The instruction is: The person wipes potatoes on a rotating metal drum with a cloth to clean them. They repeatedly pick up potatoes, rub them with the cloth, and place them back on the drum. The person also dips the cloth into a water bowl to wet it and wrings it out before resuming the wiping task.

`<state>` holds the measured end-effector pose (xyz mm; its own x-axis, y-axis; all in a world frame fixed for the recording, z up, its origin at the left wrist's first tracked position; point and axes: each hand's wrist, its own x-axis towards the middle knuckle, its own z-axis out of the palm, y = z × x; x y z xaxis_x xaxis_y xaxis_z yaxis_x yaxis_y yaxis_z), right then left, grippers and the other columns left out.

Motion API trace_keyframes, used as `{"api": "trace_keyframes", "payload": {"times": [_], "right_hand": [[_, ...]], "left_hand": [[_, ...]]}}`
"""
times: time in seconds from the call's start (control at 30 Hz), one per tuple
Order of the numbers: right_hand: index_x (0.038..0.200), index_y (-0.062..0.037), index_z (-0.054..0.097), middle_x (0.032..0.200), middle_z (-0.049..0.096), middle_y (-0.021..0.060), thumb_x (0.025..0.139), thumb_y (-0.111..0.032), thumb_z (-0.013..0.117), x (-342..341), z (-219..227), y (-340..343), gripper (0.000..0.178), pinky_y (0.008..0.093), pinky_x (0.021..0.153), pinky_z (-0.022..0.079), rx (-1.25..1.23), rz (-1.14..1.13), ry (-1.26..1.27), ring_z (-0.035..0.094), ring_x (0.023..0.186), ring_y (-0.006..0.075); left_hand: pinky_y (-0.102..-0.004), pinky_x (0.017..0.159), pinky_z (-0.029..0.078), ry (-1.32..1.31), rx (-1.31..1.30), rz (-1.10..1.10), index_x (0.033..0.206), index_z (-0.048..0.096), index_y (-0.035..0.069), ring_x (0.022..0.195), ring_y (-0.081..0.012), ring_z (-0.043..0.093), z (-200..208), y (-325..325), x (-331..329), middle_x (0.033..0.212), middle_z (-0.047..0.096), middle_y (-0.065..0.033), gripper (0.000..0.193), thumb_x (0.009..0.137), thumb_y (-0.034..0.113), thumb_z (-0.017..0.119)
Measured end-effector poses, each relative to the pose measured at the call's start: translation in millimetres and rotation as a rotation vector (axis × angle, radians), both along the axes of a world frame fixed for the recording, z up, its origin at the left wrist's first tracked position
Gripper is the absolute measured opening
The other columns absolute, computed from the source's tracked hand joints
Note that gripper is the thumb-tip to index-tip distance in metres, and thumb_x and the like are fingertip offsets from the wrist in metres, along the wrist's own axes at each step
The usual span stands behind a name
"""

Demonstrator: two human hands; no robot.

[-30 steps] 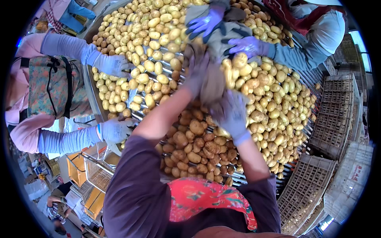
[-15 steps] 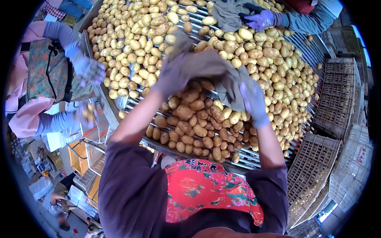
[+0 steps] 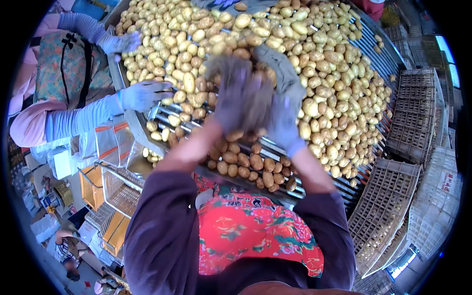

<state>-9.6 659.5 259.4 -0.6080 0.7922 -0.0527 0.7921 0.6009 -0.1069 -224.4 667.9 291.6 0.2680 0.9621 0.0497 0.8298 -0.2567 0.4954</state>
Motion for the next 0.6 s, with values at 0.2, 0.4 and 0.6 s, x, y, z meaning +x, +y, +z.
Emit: {"api": "trace_keyframes", "payload": {"times": [0.2, 0.4, 0.6], "right_hand": [[0.131, -0.0060, 0.054, 0.137, 0.052, 0.0193, 0.086, -0.030, 0.066, 6.7, 16.4, -56.6, 0.053, 0.0494, 0.107, 0.036, -0.094, -0.011, 0.296, 0.048, 0.128, 0.0320], [0.111, -0.0014, 0.065, 0.108, 0.068, 0.0166, 0.091, -0.019, 0.065, -18.7, 84.7, 53.3, 0.027, 0.0377, 0.084, 0.051, -0.333, -0.322, 0.810, 0.066, 0.095, 0.0316], [0.143, -0.0096, 0.045, 0.149, 0.040, 0.0193, 0.078, -0.057, 0.067, -33.3, 62.0, 82.5, 0.083, 0.0573, 0.114, 0.018, -0.082, -0.132, 0.315, 0.035, 0.140, 0.0357]], "left_hand": [[-0.0630, 0.116, 0.020, 0.267, 0.130, -0.206, 0.144, 0.045, 0.028, 0.145, -0.0251, 0.031, -32.6, -63.0, -8.7, 0.152, 0.039, -0.0079, 0.059, 0.088, 0.012, 0.051], [-0.0407, 0.093, 0.049, -0.549, 0.126, 0.346, 0.127, 0.062, 0.014, 0.108, -0.0298, 0.063, 18.5, 41.9, -51.3, 0.116, 0.067, -0.0081, 0.049, 0.078, 0.009, 0.064], [-0.0581, 0.114, 0.017, 0.310, 0.242, 0.586, 0.148, 0.042, 0.021, 0.138, -0.0382, 0.034, -58.3, 36.5, -127.2, 0.147, 0.039, -0.0175, 0.070, 0.082, 0.025, 0.062]]}}
